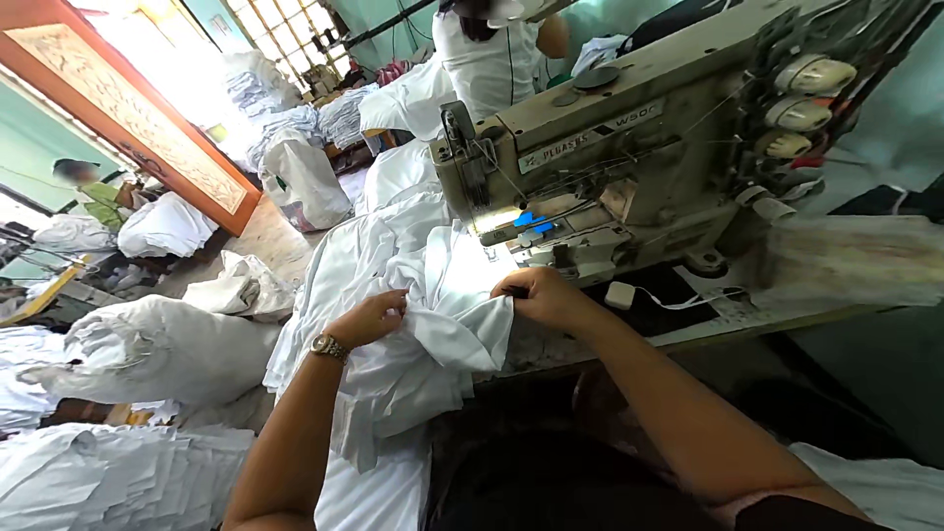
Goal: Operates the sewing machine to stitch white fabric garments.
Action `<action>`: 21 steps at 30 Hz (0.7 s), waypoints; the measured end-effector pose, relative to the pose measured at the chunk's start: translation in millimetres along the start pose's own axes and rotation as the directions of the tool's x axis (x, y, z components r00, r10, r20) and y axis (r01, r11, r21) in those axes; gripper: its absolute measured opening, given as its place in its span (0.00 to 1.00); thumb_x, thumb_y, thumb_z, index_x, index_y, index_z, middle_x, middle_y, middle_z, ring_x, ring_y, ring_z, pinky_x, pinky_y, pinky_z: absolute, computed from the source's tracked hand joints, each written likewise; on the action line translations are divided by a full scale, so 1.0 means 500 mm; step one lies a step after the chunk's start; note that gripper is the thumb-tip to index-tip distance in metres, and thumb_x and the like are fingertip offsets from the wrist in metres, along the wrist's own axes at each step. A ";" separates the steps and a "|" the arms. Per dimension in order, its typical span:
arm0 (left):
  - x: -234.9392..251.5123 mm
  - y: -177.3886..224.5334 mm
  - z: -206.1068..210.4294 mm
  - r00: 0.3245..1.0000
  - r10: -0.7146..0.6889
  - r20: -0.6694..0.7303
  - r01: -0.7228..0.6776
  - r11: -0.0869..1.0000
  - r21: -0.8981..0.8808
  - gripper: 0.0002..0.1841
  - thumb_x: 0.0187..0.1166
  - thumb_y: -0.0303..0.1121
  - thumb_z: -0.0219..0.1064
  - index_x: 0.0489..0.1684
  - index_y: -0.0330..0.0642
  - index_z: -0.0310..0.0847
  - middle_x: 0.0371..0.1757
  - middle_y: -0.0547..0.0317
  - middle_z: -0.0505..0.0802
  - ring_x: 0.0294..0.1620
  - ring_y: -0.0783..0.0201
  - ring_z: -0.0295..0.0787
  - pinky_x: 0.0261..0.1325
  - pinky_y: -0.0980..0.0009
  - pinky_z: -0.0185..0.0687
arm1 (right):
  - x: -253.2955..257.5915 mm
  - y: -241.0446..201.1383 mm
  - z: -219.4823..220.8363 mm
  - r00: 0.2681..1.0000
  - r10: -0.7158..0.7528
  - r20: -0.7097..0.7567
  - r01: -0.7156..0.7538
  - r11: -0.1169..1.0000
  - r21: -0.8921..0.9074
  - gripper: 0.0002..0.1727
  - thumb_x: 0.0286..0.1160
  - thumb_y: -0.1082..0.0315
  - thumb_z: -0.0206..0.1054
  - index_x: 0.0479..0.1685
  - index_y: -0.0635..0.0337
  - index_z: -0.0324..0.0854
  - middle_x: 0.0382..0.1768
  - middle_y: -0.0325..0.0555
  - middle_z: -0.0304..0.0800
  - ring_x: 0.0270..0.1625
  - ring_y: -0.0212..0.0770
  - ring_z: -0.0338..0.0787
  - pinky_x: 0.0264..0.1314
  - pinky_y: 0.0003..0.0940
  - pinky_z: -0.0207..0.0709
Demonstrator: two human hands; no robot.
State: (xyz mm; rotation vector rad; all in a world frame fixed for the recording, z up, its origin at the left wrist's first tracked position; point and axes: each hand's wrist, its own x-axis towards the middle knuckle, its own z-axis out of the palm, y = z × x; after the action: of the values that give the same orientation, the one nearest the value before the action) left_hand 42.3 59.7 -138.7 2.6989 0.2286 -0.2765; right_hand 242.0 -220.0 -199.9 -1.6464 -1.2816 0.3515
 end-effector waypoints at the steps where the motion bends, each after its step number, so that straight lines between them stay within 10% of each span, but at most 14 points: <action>1: 0.009 0.000 0.005 0.999 -0.045 -0.021 0.043 0.998 -0.053 0.17 0.87 0.27 0.53 0.67 0.31 0.79 0.74 0.43 0.84 0.63 0.54 0.89 0.66 0.55 0.84 | 0.001 -0.002 -0.001 1.000 0.003 0.005 -0.003 1.000 -0.007 0.04 0.73 0.73 0.71 0.39 0.59 0.92 0.35 0.44 0.92 0.39 0.35 0.89 0.48 0.39 0.83; 5: 0.036 -0.041 0.055 0.999 0.013 -0.052 -0.014 1.000 -0.007 0.27 0.75 0.19 0.60 0.77 0.39 0.77 0.77 0.39 0.81 0.74 0.47 0.81 0.75 0.49 0.77 | 0.000 -0.006 -0.004 0.999 0.014 0.029 -0.012 0.999 -0.039 0.04 0.73 0.73 0.71 0.38 0.60 0.92 0.34 0.45 0.92 0.38 0.37 0.89 0.48 0.41 0.83; 12: -0.046 -0.042 -0.063 0.925 -0.081 -0.373 0.191 0.944 0.270 0.13 0.83 0.27 0.66 0.61 0.38 0.87 0.55 0.40 0.93 0.56 0.40 0.92 0.62 0.34 0.82 | 0.013 -0.021 -0.020 0.998 0.003 0.058 0.002 0.997 -0.078 0.04 0.74 0.72 0.71 0.38 0.60 0.92 0.31 0.45 0.91 0.36 0.38 0.88 0.46 0.42 0.82; 15: -0.163 -0.074 -0.205 0.765 -0.002 -0.644 0.180 0.961 0.212 0.12 0.86 0.30 0.64 0.57 0.30 0.86 0.52 0.37 0.92 0.52 0.41 0.91 0.60 0.37 0.82 | 0.032 -0.015 -0.028 0.998 -0.048 0.035 0.051 0.995 -0.085 0.04 0.71 0.70 0.74 0.35 0.60 0.91 0.26 0.44 0.88 0.31 0.38 0.85 0.39 0.44 0.80; 17: -0.272 -0.060 -0.287 0.604 0.041 -0.796 -0.073 0.997 -0.003 0.13 0.87 0.36 0.60 0.62 0.41 0.81 0.54 0.59 0.90 0.53 0.66 0.88 0.61 0.62 0.85 | 0.047 -0.004 -0.031 0.999 -0.047 0.013 0.048 0.994 -0.102 0.10 0.72 0.62 0.78 0.33 0.60 0.89 0.25 0.43 0.85 0.30 0.39 0.83 0.37 0.43 0.78; 19: -0.356 -0.026 -0.332 0.484 0.054 -0.873 -0.462 0.863 -0.203 0.11 0.89 0.35 0.53 0.56 0.48 0.82 0.55 0.66 0.92 0.60 0.66 0.90 0.69 0.65 0.84 | 0.059 -0.002 -0.033 1.000 -0.009 -0.008 0.008 0.990 -0.143 0.09 0.73 0.65 0.77 0.41 0.62 0.88 0.37 0.49 0.89 0.39 0.44 0.88 0.47 0.48 0.83; 21: -0.411 -0.020 -0.330 0.307 -0.123 -0.944 -0.415 0.875 -0.249 0.12 0.91 0.34 0.50 0.45 0.46 0.80 0.41 0.70 0.91 0.45 0.76 0.89 0.53 0.77 0.86 | 0.065 -0.005 -0.031 0.998 0.056 -0.013 -0.058 0.985 -0.163 0.12 0.75 0.71 0.72 0.55 0.65 0.87 0.49 0.56 0.92 0.50 0.51 0.91 0.59 0.55 0.83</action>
State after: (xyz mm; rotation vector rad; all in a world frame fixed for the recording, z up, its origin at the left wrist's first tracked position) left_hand -132.1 113.7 51.6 1.9927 0.3010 1.3614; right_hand 264.4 -200.1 -180.1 -1.8234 -1.2866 0.2795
